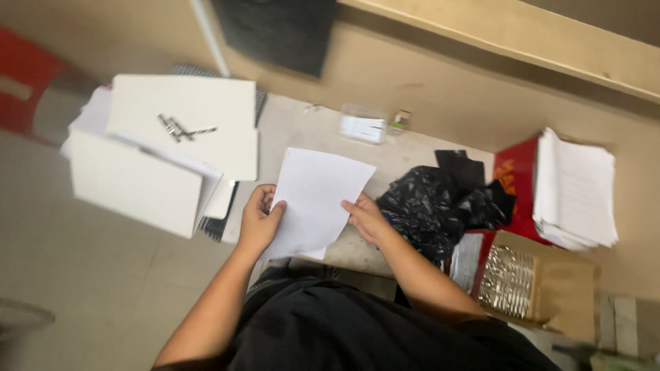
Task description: The recorder staples papers, organizes them into various white folders, handles metal components, and packs the materials into a black plastic bag.
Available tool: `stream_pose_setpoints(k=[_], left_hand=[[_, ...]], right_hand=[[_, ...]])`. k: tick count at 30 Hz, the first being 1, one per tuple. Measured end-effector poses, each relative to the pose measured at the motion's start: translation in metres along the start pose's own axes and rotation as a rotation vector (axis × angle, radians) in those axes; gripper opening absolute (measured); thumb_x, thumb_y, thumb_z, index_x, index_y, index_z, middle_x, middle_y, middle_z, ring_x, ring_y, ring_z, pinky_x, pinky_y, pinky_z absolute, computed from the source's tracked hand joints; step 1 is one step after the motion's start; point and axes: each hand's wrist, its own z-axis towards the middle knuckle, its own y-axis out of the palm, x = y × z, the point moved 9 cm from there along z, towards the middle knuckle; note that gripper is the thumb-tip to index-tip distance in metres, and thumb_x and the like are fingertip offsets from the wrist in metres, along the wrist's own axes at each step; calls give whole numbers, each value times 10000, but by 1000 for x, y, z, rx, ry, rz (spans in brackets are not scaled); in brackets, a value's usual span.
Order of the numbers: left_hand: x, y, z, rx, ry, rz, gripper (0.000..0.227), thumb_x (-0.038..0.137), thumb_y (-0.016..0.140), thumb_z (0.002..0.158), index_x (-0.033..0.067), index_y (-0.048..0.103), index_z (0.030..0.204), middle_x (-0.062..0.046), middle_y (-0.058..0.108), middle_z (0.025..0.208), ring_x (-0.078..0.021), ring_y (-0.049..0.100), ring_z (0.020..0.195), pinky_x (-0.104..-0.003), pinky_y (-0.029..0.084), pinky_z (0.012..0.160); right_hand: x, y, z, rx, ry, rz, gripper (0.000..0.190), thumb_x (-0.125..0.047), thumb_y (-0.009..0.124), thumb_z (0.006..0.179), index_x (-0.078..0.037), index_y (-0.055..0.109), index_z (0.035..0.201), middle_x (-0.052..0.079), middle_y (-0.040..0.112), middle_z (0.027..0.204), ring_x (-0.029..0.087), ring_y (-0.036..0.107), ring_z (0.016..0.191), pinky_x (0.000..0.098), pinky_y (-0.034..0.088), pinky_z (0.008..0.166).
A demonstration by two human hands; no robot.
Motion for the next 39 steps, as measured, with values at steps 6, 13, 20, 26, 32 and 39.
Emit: stream_pose_setpoints(k=[6, 13, 20, 26, 32, 39], left_hand=[[-48, -74, -50, 171, -198, -102, 408, -41, 492, 954, -40, 589, 1350, -159, 743, 1130, -183, 695, 973, -299, 535, 880], [-59, -188, -90, 417, -246, -337, 381, -6, 418, 986, -13, 567, 1337, -144, 738, 1089, -181, 701, 912, -306, 555, 831], [-80, -309, -82, 327, -258, -232, 365, 29, 493, 1008, -4, 603, 1355, -140, 722, 1134, -178, 682, 913, -303, 552, 756], [-64, -379, -82, 252, -292, -194, 424, 100, 503, 1005, 69, 541, 1426, -76, 691, 1295, -173, 708, 1011, -295, 573, 817], [-66, -431, -92, 385, -231, -119, 432, 94, 544, 984, 60, 570, 1414, -96, 667, 1352, -200, 674, 1076, -333, 544, 865], [-79, -471, -95, 627, -154, 5, 426, 265, 550, 1114, 19, 539, 1461, -135, 590, 1414, -196, 554, 1284, -337, 409, 1081]], right_hand=[[-2, 87, 16, -133, 50, -15, 322, -100, 639, 975, -36, 625, 1290, 113, 711, 1252, 210, 686, 1137, 386, 567, 991], [40, 220, 47, -257, 210, -317, 359, -103, 653, 952, 1, 619, 1294, 130, 721, 1225, 211, 700, 1099, 370, 573, 972], [66, 329, 118, -97, 97, -634, 410, -138, 636, 956, 40, 598, 1324, 189, 734, 1172, 279, 726, 1011, 379, 590, 881], [83, 351, 202, -89, -481, -1132, 388, -138, 714, 961, 21, 661, 1311, 243, 539, 1393, 371, 542, 1202, 427, 457, 1018], [92, 392, 143, -71, -137, -1146, 430, -240, 654, 972, -13, 622, 1335, 156, 644, 1346, 293, 688, 1089, 410, 527, 1015], [125, 443, 50, -580, 199, -1088, 449, -280, 610, 956, -109, 579, 1371, 81, 718, 1248, 190, 705, 1088, 381, 584, 968]])
